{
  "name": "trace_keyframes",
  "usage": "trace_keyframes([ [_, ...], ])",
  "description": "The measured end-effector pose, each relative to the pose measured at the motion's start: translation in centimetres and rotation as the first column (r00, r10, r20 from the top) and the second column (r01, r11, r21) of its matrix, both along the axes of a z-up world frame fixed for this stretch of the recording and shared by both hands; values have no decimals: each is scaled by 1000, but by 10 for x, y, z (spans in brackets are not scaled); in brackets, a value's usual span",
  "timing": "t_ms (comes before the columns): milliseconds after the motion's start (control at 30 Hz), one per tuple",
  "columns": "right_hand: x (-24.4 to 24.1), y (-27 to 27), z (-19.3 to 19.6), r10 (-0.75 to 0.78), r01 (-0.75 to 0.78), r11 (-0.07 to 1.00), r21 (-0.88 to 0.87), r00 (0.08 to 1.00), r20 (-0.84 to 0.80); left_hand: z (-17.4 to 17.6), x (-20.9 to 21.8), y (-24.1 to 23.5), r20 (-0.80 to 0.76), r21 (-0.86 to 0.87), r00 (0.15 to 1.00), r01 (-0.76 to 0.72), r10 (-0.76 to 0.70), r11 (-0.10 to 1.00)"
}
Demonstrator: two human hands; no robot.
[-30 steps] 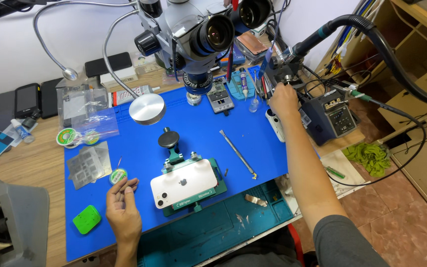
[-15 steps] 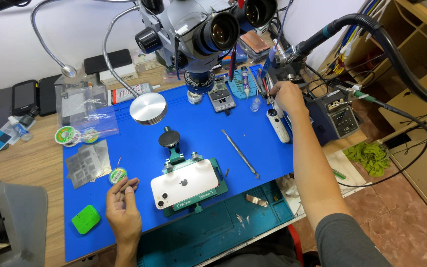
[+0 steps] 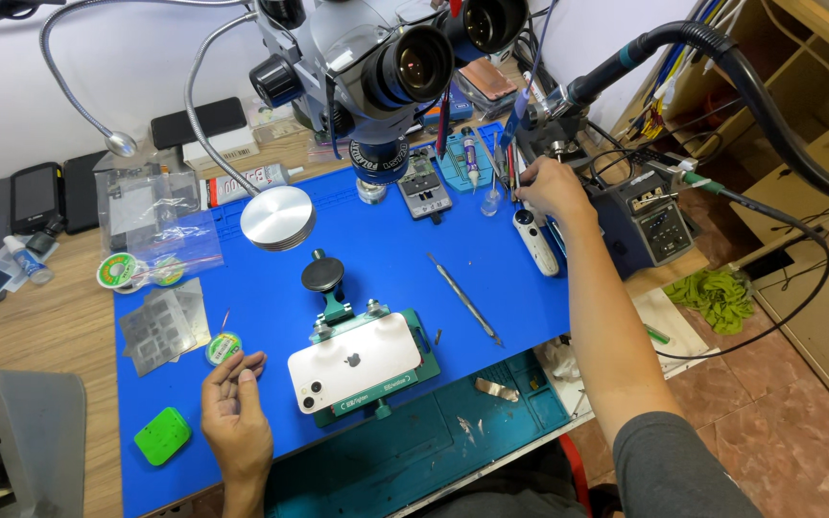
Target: The person secures a white smartphone in a green clamp on a blue mat, then uses a hot air gun to heat the device's edges. Afterward, they use a metal prying tool to carefully separate the phone's screen from its frame.
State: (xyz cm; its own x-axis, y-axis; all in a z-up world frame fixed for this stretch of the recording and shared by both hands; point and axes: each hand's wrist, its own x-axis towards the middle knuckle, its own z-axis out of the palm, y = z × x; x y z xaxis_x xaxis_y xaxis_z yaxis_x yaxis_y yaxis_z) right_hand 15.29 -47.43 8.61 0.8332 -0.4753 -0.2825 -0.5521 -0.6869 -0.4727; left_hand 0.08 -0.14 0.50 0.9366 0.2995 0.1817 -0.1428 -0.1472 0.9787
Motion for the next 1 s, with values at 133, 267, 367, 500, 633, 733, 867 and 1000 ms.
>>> trace_keyframes([
  [133,0,1,-1,0,0,1000,-8,1000,-2,1,0,0,-11,-1,1000,-4,4,1000],
  [267,6,2,-13,42,-44,995,-89,999,-22,-3,1,1,-6,-7,1000,-1,1,1000],
  [367,10,0,-22,-15,14,993,-121,1000,-14,-2,1,1,-8,-18,1000,-9,9,1000],
  [500,12,-11,-44,-38,61,978,-198,992,118,-1,0,2,-26,-39,1000,-8,7,999],
  [633,-4,-18,-55,38,24,952,-305,980,197,-3,-1,3,-24,-37,1000,-7,6,999],
  [733,-35,-4,-38,101,36,931,-362,931,351,-2,-1,4,-23,-35,1000,-6,5,999],
  [867,-98,37,13,-99,113,993,-23,938,333,-2,0,4,-47,-47,999,-8,6,999],
  [1000,-129,47,0,-266,54,817,574,919,292,-2,1,4,-30,-47,1000,0,-1,999],
])
